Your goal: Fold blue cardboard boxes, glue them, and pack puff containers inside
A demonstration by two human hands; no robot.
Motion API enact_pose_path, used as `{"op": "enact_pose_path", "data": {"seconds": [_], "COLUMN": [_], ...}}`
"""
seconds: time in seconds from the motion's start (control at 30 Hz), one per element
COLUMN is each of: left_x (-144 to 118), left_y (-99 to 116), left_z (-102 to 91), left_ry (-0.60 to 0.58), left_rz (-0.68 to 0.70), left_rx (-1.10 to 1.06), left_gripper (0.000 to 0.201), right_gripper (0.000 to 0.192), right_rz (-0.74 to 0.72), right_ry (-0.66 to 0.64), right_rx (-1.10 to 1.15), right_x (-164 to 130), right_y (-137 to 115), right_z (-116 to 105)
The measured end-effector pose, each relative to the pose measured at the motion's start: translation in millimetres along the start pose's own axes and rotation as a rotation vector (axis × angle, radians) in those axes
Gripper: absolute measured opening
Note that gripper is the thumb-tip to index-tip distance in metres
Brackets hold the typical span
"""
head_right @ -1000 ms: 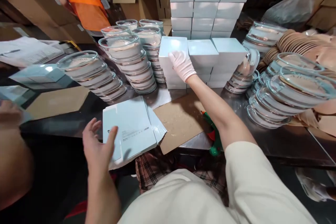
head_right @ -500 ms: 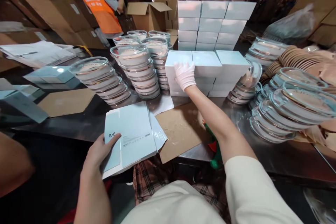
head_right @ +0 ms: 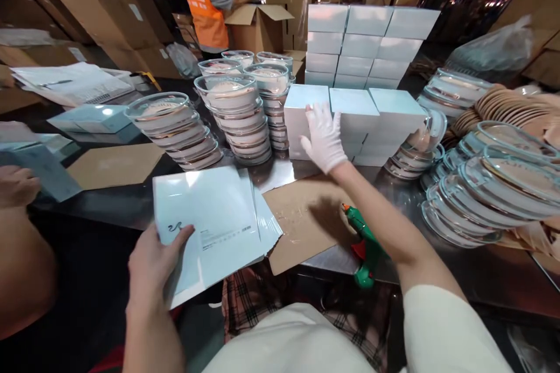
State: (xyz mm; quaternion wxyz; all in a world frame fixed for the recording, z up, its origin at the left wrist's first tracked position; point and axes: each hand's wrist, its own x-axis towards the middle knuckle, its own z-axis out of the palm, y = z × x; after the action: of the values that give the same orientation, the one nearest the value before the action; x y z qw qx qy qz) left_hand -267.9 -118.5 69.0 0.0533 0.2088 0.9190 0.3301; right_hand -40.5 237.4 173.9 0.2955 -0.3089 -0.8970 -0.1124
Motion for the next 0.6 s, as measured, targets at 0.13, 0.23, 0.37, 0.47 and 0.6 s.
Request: {"op": "enact_pose_path", "data": {"seconds": [0.13,0.23,0.37,0.47,0.6], "left_x": [-48,-79,-102,-103,-102], "left_y": [30,62,83,80,72], "left_z": [-12.4,2.8,31.4,42.3,53.2], "left_ry": [0.111,-0.306,-0.726,-0.751,-0.703], "left_rz": [0.128,0.461,0.701,0.779,0.932], "left_rx": [-0.386,-0.497,-0.469,-0.454,-0.407], "left_gripper": [0.064,0.049,0.036,0.030,0.031], "right_gripper": [0.049,0.054,0.032,0.025,0.048], "right_rz": [-0.251,-0.316,-0.085,0.150,0.482], "right_ry": [0.329,0.440,0.219,-0.063,-0.702], "right_rx": [0.280,0.310,0.363,0.614,1.142], "right_x": [-111,-162,-192,-214,-245], "right_y": [-44,-67,-62,-47,-30], "right_z": [-41,-68,-94,-107,-101]}}
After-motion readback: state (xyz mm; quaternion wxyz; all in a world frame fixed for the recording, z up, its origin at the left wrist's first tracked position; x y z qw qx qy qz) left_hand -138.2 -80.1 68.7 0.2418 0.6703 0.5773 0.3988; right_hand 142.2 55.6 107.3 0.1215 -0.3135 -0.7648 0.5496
